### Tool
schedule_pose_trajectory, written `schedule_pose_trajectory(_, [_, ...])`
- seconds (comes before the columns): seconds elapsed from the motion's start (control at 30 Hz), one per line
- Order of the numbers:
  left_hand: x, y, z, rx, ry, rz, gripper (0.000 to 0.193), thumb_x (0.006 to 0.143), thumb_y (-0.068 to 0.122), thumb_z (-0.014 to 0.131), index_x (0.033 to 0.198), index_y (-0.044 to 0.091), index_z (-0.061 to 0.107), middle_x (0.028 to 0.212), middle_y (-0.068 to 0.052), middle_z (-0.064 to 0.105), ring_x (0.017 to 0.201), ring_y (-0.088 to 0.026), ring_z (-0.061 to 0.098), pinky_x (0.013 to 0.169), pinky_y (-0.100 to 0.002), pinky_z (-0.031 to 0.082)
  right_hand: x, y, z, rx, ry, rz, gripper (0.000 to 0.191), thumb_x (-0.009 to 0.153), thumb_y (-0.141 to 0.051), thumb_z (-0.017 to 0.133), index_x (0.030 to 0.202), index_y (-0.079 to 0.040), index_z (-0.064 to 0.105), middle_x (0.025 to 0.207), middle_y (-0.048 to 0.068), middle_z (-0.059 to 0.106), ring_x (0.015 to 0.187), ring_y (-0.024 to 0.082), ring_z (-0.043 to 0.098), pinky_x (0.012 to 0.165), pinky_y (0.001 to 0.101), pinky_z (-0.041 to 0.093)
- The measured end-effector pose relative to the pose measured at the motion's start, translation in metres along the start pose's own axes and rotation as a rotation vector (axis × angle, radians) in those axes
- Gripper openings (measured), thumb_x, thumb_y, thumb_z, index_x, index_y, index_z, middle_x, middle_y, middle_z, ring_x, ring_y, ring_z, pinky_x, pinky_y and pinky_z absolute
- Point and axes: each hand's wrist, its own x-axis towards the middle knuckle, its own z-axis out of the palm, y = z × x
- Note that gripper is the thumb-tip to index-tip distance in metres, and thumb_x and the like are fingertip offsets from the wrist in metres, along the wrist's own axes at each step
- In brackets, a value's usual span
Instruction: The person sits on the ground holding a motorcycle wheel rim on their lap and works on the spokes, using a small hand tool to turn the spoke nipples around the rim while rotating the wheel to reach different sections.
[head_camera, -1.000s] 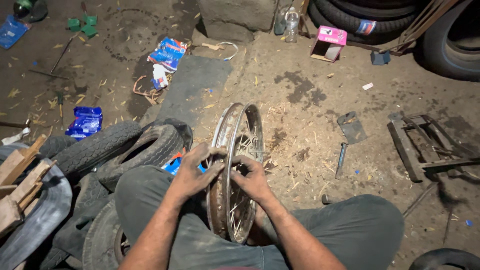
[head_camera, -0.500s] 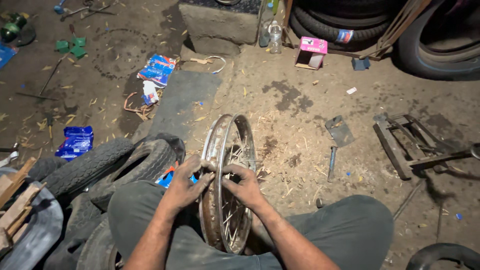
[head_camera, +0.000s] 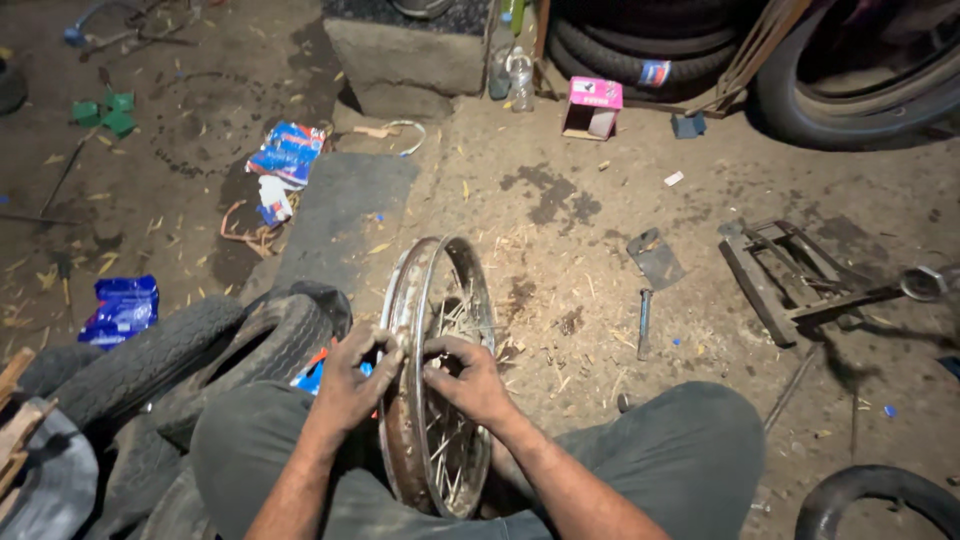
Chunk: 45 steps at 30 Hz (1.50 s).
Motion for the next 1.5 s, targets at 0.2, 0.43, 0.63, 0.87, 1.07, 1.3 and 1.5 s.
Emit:
schedule_pose_trajectory(0.2, [-0.003,-0.007,0.019,-0.041,0.052,-0.119,0.023,0.089,0.019,0.074,0.104,0.002,0.068,0.094,-0.005,0.068,0.088,-0.014,0.060,0.080,-0.032,0.051,-0.002,-0.013,-0.016,-0.001,-0.046,0.016,0.023,0.089,-0.016,0.078,0.111,-0.006,0.076,0.099,0.007,0.077,0.091,0.015,0.070,0.083,0.0303,0.057])
schedule_pose_trajectory(0.43, [-0.023,-0.048,0.022,-0.057,0.033,-0.191,0.014,0.093,0.013,0.069,0.103,0.003,0.068,0.086,-0.007,0.063,0.079,-0.015,0.057,0.073,-0.031,0.047,-0.007,-0.043,-0.013,-0.229,0.078,-0.163,0.032,0.099,-0.026,0.071,0.129,-0.018,0.067,0.119,0.007,0.073,0.100,0.018,0.071,0.078,0.0309,0.063])
schedule_pose_trajectory(0.63, [0.021,-0.093,0.013,0.297,-0.124,0.738,0.021,0.094,0.008,0.060,0.113,0.003,0.066,0.100,-0.016,0.065,0.093,-0.027,0.062,0.081,-0.039,0.048,-0.001,-0.081,-0.003,-0.558,0.100,-0.190,0.043,0.081,-0.018,0.066,0.124,-0.013,0.068,0.103,0.012,0.071,0.091,0.030,0.071,0.070,0.0437,0.058])
schedule_pose_trajectory(0.87, [-0.030,-0.044,0.026,-0.401,0.100,-0.239,0.028,0.122,0.023,0.044,0.103,0.004,0.054,0.095,-0.002,0.051,0.087,-0.013,0.047,0.080,-0.029,0.043,0.009,-0.055,0.021,-0.809,0.143,-0.180,0.023,0.084,-0.023,0.061,0.105,-0.018,0.071,0.093,0.008,0.070,0.088,0.029,0.072,0.071,0.0462,0.056])
schedule_pose_trajectory(1.07, [-0.017,0.021,0.031,-0.256,0.053,-0.116,0.039,0.113,0.039,0.049,0.121,0.001,0.056,0.113,-0.003,0.054,0.107,-0.012,0.051,0.101,-0.028,0.042,0.000,-0.064,0.030,-0.758,0.228,-0.075,0.028,0.087,-0.023,0.062,0.113,-0.012,0.064,0.090,0.014,0.067,0.075,0.032,0.071,0.064,0.0460,0.056])
schedule_pose_trajectory(1.3, [-0.019,0.038,0.040,-0.514,0.031,-0.144,0.052,0.107,0.039,0.064,0.139,0.002,0.045,0.124,-0.008,0.054,0.114,-0.014,0.054,0.104,-0.028,0.044,-0.002,-0.068,0.004,-0.606,0.259,-0.182,0.031,0.090,-0.014,0.066,0.119,-0.005,0.060,0.106,0.018,0.067,0.064,0.024,0.068,0.051,0.0372,0.053])
schedule_pose_trajectory(1.5, [-0.022,0.040,0.041,-0.677,-0.004,-0.247,0.048,0.104,0.025,0.072,0.134,0.005,0.041,0.120,-0.013,0.058,0.101,-0.021,0.064,0.090,-0.034,0.058,0.003,0.017,-0.098,-0.497,0.444,-0.109,0.020,0.090,-0.011,0.068,0.109,-0.014,0.067,0.099,0.002,0.075,0.085,0.017,0.075,0.077,0.0345,0.062])
